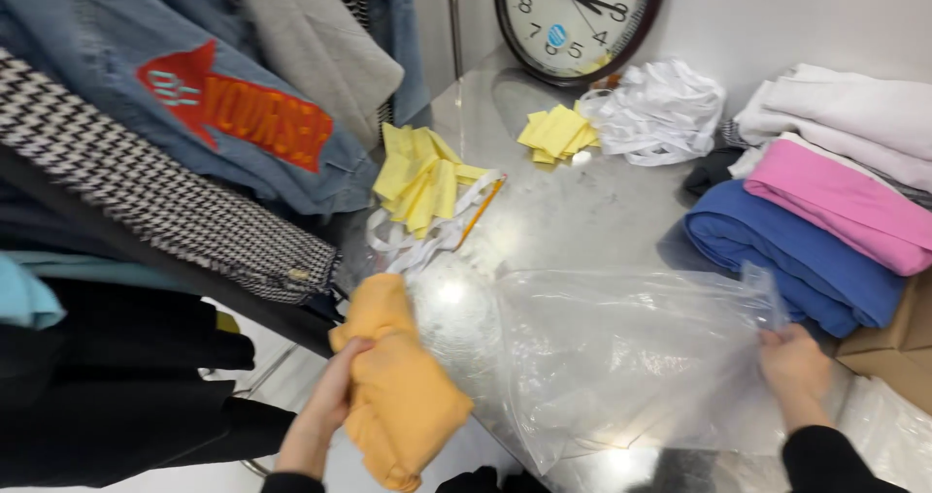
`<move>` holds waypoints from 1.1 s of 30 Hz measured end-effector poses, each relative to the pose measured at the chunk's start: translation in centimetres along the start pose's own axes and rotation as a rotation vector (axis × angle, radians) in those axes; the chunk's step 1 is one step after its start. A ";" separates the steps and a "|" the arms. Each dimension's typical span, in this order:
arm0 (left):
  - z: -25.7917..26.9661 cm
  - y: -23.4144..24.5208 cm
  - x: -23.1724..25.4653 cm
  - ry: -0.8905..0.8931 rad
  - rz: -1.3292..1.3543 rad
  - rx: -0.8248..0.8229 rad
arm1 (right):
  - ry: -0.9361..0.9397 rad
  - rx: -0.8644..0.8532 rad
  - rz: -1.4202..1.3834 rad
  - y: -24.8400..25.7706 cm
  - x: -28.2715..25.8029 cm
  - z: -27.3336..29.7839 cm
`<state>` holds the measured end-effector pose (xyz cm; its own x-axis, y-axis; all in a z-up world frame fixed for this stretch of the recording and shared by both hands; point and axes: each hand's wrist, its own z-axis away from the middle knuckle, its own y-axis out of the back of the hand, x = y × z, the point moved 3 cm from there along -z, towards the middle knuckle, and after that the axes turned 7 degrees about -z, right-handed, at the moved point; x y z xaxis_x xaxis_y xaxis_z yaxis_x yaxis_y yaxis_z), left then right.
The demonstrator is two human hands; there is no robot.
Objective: The person unties a white ribbon from a cardboard box, opens it, and removes a plastic-wrapped orange item. They then fold a sheet of bubble wrap on the table. Later, the person picks up a different box tied with a ribbon and a yellow tag, places it on the table, and begins to untie the ribbon.
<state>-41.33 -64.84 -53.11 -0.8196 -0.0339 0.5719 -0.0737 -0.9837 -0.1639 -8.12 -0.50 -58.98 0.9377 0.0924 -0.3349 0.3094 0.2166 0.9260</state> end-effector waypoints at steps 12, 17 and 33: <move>4.7 -5.3 3.0 -0.393 -0.209 -0.185 | 0.495 -0.812 -0.865 6.2 -19.8 28.3; 11.5 -16.7 2.5 -0.582 -0.505 -0.530 | 0.562 -0.849 -1.019 6.3 -21.1 35.4; 17.3 -29.0 -3.2 -0.511 -0.611 -1.020 | 0.364 -0.764 -1.138 11.9 -12.3 29.5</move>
<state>-26.76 -39.28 -36.30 -0.2078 0.0849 0.9745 -0.9400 -0.2929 -0.1750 -11.29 -27.76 -38.69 0.1101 -0.2703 -0.9565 0.5861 0.7949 -0.1572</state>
